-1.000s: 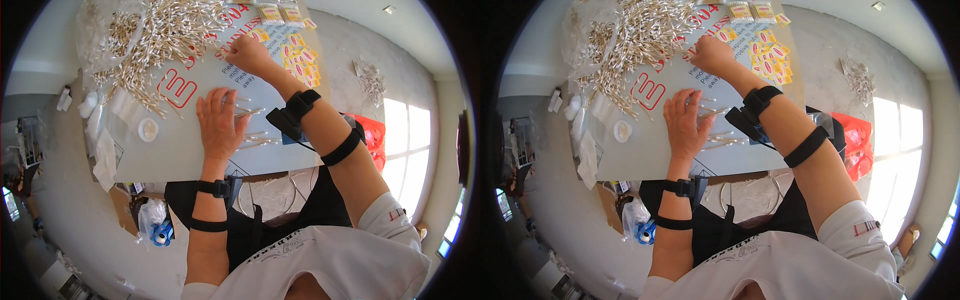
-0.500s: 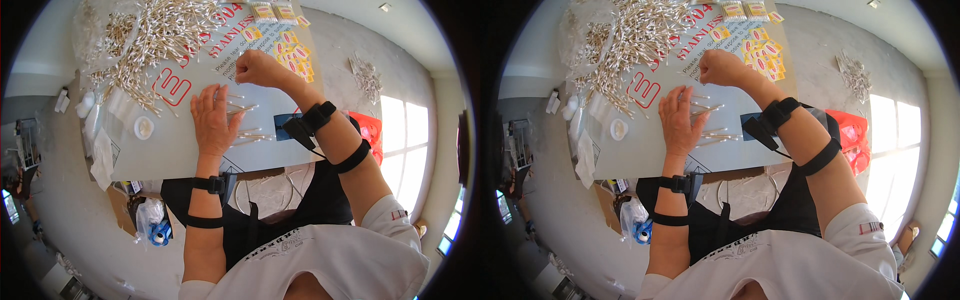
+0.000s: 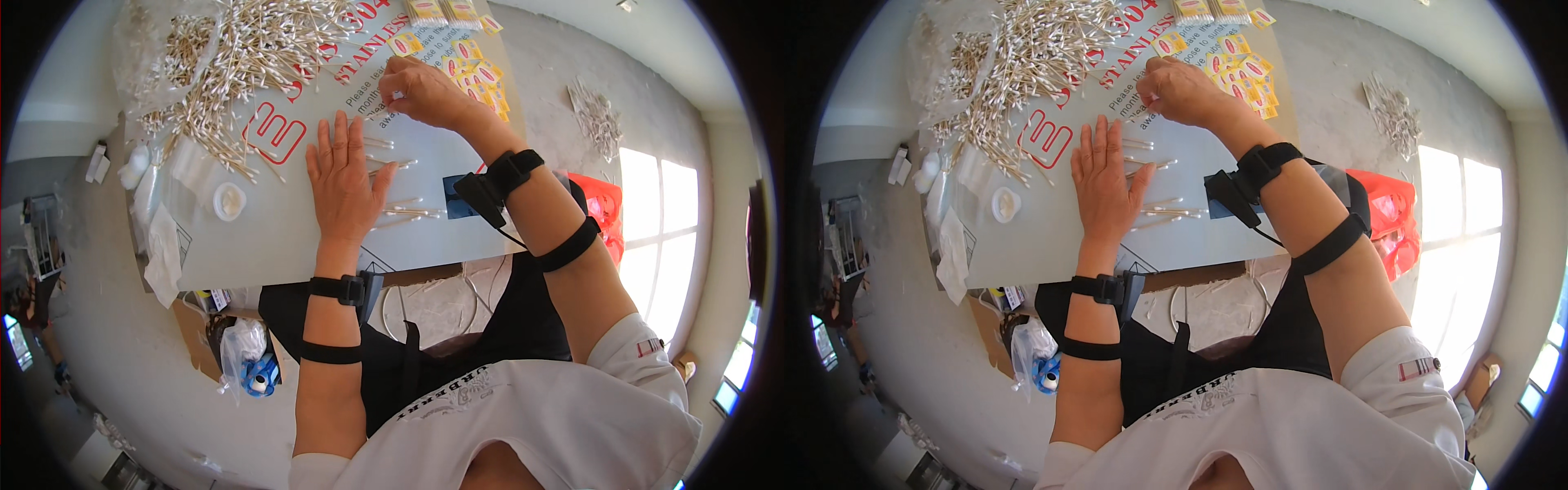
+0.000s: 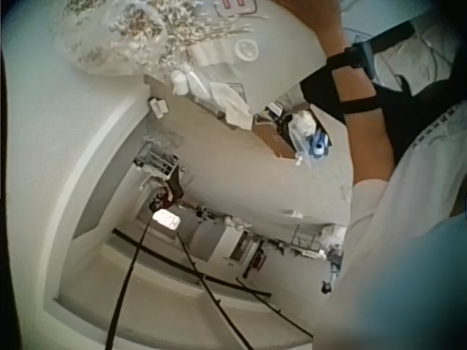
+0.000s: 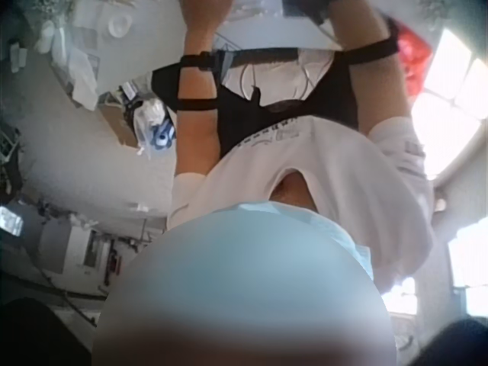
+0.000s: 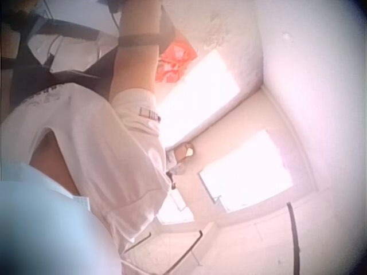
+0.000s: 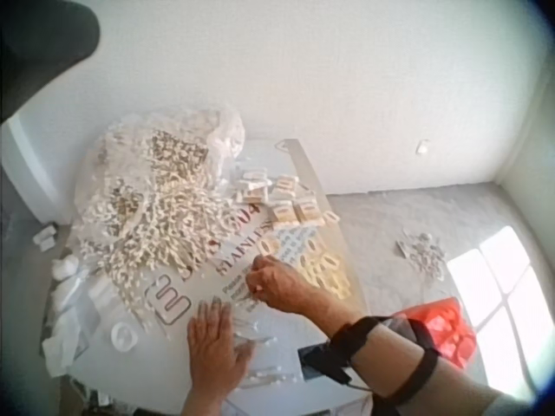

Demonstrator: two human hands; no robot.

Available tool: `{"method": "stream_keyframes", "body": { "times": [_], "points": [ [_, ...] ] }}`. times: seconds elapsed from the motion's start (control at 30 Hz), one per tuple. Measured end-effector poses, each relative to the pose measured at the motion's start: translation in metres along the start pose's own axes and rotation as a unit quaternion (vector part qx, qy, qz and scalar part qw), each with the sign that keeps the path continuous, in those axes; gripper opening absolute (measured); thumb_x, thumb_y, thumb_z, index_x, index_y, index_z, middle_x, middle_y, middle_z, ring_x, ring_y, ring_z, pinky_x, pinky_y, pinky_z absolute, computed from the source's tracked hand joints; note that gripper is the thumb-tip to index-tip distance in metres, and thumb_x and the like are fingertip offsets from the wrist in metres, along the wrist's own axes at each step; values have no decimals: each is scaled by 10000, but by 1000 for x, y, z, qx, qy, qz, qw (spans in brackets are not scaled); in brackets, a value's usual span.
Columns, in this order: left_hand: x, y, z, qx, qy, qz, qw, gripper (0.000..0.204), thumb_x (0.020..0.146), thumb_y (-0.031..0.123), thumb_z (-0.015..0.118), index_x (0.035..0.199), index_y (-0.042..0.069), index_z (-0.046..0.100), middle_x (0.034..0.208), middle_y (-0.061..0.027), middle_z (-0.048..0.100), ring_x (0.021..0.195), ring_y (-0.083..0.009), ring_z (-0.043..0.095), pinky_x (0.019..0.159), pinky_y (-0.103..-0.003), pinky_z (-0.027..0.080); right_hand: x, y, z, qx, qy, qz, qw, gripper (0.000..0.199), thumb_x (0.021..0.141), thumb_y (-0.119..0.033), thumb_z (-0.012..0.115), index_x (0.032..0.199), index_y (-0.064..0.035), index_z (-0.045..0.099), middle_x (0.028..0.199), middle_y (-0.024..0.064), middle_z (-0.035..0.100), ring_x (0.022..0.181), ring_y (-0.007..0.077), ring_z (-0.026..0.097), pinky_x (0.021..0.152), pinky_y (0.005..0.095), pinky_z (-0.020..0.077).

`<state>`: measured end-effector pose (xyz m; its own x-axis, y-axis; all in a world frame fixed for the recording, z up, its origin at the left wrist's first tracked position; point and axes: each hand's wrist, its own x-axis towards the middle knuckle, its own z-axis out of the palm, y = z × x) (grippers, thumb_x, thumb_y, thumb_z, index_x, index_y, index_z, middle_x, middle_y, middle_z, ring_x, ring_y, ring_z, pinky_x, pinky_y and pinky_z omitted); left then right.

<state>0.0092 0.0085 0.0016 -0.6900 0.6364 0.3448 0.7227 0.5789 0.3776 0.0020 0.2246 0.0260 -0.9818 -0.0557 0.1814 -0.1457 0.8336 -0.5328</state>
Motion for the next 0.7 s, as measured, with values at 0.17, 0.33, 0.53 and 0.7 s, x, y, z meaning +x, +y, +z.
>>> {"method": "stream_keyframes", "body": {
  "times": [0.17, 0.33, 0.53, 0.7],
  "points": [
    [-2, 2, 3, 62, -12, 0, 998, 619, 896, 407, 615, 1399, 85, 452, 1386, -120, 455, 1342, -347, 357, 1127, -535, 212, -16, -9, -1, -119, -8, 64, 991, 56, 769, 4, 659, 755, -20, 611, 962, 107, 584, 998, 299, 571, 833, 396, 484],
    [-5, -7, 3, 15, 0, 43, 999, 520, 859, 304, 665, 1318, 98, 531, 1295, -98, 509, 1292, -327, 399, 1104, -535, 240, -27, -12, 6, -100, 30, 19, 994, 76, 749, 31, 622, 812, -9, 629, 1003, 123, 597, 1031, 312, 574, 838, 412, 495],
    [-3, -6, -2, -61, 2, 6, 998, 435, 839, 218, 681, 1244, 100, 578, 1210, -77, 527, 1251, -310, 419, 1096, -540, 249, -40, -17, -6, -135, 34, 55, 989, 49, 775, 19, 618, 804, -17, 599, 965, 116, 582, 1006, 315, 569, 836, 408, 489],
    [-8, 6, -3, -45, -37, 30, 998, 405, 841, 175, 663, 1230, 98, 587, 1134, -75, 530, 1228, -313, 423, 1095, -527, 253, -39, -24, 15, -87, 68, 11, 994, 35, 772, 12, 616, 784, -17, 600, 952, 119, 583, 986, 321, 569, 823, 400, 491]
  ]
}}
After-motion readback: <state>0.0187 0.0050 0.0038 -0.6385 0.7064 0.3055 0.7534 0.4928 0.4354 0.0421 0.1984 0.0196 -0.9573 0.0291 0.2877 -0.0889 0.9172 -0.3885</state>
